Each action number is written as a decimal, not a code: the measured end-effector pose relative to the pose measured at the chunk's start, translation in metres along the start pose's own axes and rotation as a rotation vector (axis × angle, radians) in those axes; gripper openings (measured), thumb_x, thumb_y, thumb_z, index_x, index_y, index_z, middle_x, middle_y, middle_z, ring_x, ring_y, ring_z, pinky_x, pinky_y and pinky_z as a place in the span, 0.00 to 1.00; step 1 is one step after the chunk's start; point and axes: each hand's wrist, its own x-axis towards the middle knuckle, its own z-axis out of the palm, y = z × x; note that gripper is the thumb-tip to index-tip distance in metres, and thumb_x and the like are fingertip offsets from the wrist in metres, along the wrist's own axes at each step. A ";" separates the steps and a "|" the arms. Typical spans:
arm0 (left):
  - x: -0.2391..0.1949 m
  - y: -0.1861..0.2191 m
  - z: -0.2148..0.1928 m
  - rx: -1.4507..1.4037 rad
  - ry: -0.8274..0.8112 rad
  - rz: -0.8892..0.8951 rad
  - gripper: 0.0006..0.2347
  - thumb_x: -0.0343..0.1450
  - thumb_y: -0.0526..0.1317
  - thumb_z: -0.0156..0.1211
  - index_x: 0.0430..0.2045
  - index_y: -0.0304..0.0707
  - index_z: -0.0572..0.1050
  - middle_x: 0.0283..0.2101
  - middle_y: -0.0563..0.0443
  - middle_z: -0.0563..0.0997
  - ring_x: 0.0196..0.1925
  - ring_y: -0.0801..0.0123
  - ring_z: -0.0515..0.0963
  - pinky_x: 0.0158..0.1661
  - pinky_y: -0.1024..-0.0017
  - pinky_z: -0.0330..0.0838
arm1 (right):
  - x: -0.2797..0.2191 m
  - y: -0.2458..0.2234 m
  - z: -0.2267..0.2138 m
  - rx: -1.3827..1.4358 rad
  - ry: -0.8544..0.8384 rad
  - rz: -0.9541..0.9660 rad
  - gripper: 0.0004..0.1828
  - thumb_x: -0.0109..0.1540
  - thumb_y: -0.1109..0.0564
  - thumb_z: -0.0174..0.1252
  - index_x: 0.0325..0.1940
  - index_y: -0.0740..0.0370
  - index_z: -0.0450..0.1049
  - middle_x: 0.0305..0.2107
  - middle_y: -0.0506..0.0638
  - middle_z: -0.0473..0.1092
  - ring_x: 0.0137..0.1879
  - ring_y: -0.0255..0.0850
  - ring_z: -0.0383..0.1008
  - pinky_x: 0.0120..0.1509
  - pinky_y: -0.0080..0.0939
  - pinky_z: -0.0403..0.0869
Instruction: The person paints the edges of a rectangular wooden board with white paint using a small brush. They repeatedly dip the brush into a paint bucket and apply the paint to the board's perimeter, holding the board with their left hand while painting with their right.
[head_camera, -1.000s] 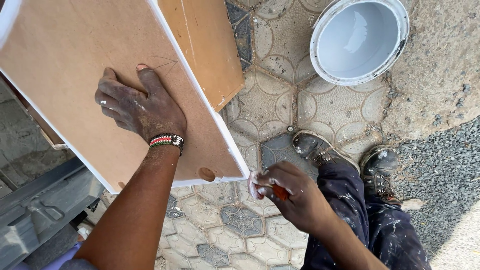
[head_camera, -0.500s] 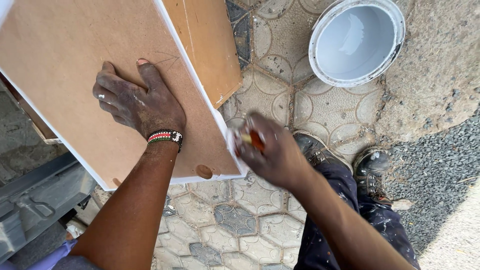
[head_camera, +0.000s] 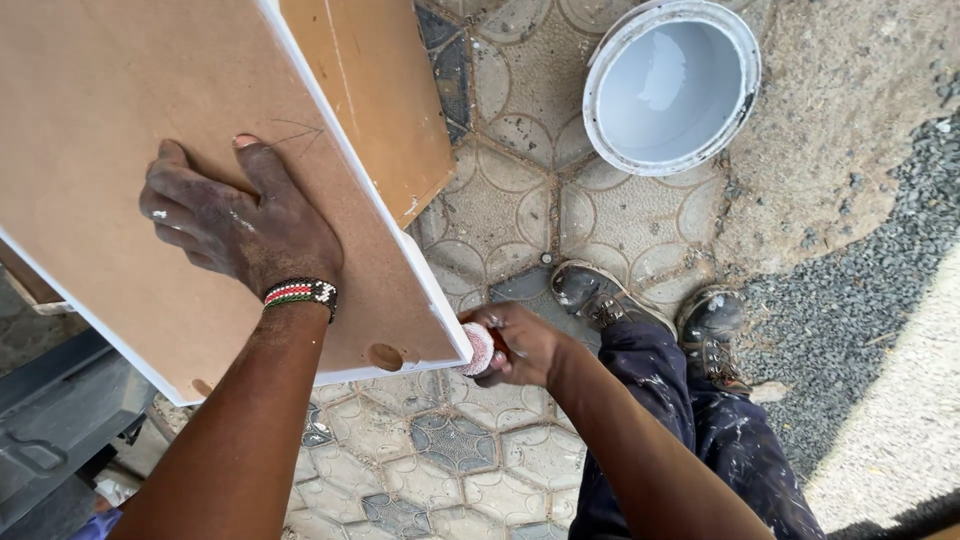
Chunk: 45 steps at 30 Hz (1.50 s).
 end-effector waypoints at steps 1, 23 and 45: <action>-0.001 0.002 -0.002 -0.007 -0.004 -0.001 0.21 0.83 0.52 0.65 0.65 0.38 0.72 0.66 0.38 0.74 0.65 0.31 0.75 0.57 0.31 0.73 | 0.007 -0.004 -0.010 -0.002 0.005 -0.007 0.16 0.71 0.60 0.52 0.56 0.77 0.77 0.23 0.56 0.67 0.21 0.38 0.63 0.24 0.38 0.62; 0.006 0.003 -0.011 -0.021 -0.170 0.058 0.30 0.86 0.48 0.60 0.82 0.28 0.64 0.85 0.25 0.65 0.88 0.29 0.63 0.84 0.32 0.56 | -0.010 -0.104 0.237 -1.056 0.551 -0.638 0.04 0.73 0.57 0.64 0.51 0.55 0.75 0.37 0.50 0.79 0.36 0.32 0.68 0.37 0.35 0.63; 0.016 0.002 -0.019 -0.076 -0.288 0.111 0.38 0.83 0.56 0.62 0.85 0.25 0.65 0.88 0.27 0.65 0.89 0.25 0.66 0.83 0.23 0.60 | -0.056 -0.050 0.200 -0.901 0.882 -0.559 0.08 0.73 0.57 0.73 0.48 0.59 0.79 0.29 0.46 0.68 0.34 0.39 0.68 0.39 0.40 0.68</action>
